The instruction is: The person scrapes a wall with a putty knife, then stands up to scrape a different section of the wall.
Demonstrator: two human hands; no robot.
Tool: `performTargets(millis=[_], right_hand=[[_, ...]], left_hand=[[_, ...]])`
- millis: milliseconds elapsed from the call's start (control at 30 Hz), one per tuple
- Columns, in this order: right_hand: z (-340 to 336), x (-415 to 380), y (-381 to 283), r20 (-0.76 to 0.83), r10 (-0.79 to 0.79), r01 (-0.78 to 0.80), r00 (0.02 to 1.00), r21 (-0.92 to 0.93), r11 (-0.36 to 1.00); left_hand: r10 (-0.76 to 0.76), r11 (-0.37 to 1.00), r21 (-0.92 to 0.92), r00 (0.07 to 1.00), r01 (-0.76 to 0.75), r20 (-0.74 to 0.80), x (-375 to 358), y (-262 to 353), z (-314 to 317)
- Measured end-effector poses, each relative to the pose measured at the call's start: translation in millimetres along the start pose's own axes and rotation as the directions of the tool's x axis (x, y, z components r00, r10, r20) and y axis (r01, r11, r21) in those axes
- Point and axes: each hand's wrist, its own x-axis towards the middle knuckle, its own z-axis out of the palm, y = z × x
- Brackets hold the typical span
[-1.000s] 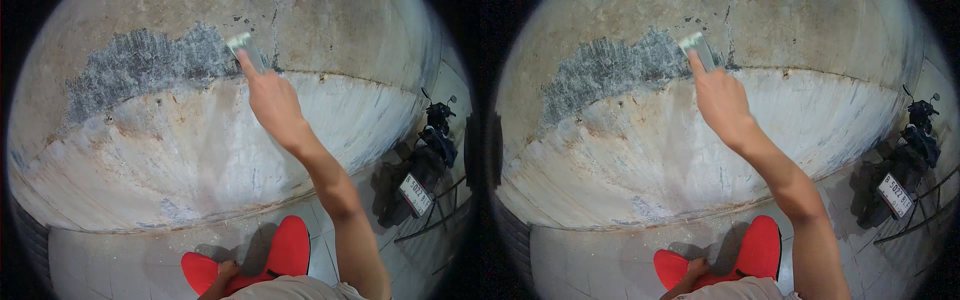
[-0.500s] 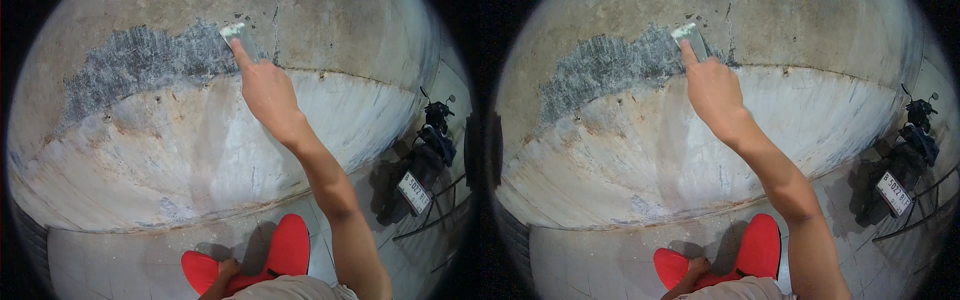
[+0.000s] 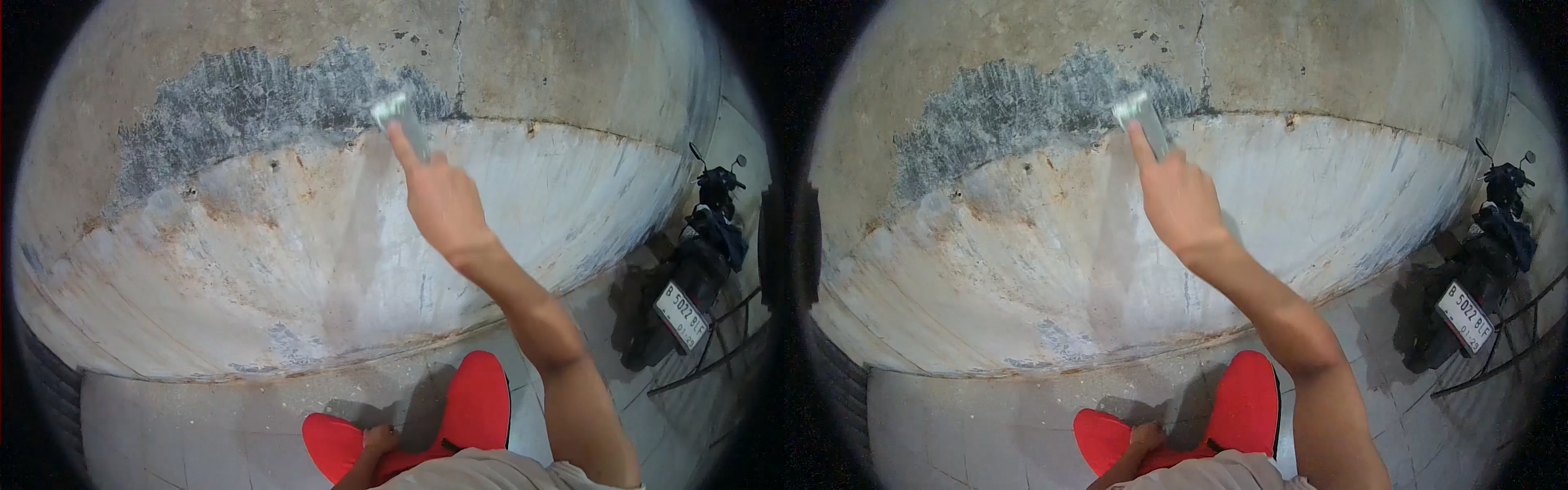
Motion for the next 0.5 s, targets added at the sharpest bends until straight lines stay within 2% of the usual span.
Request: performTargets(millis=[100, 167, 300, 367, 433, 500], right_hand=[[2.5, -2.5, 4.4, 0.086, 0.019, -0.017, 0.996, -0.029, 0.999], [-12.8, 37.2, 9.2, -0.092, -0.056, 0.057, 0.994, 0.016, 0.998], [-23.3, 33.2, 11.0, -0.079, -0.090, 0.089, 0.993, -0.010, 0.996], [-13.6, 3.2, 8.2, 0.033, -0.026, 0.029, 0.999, -0.089, 0.996], [-16.6, 7.8, 5.2, 0.017, -0.021, 0.022, 1.000, -0.068, 0.997], [-23.7, 27.0, 0.6, -0.008, -0.028, 0.027, 1.000, -0.054, 0.998]], left_hand=[[-0.022, 0.998, -0.061, 1.000, 0.021, -0.014, -3.6, -5.3, 6.3], [-0.040, 0.996, -0.077, 0.999, 0.038, -0.023, 1.8, -5.3, 7.6], [-0.021, 0.999, -0.027, 1.000, 0.021, 0.015, -1.2, -1.9, 9.5], [-0.012, 1.000, 0.009, 1.000, 0.012, 0.009, -3.1, -7.8, 7.1], [-0.003, 0.998, -0.059, 0.998, -0.001, -0.066, 1.3, -11.7, 13.0], [-0.004, 0.997, -0.082, 0.999, 0.000, -0.051, 10.0, -14.4, 15.3]])
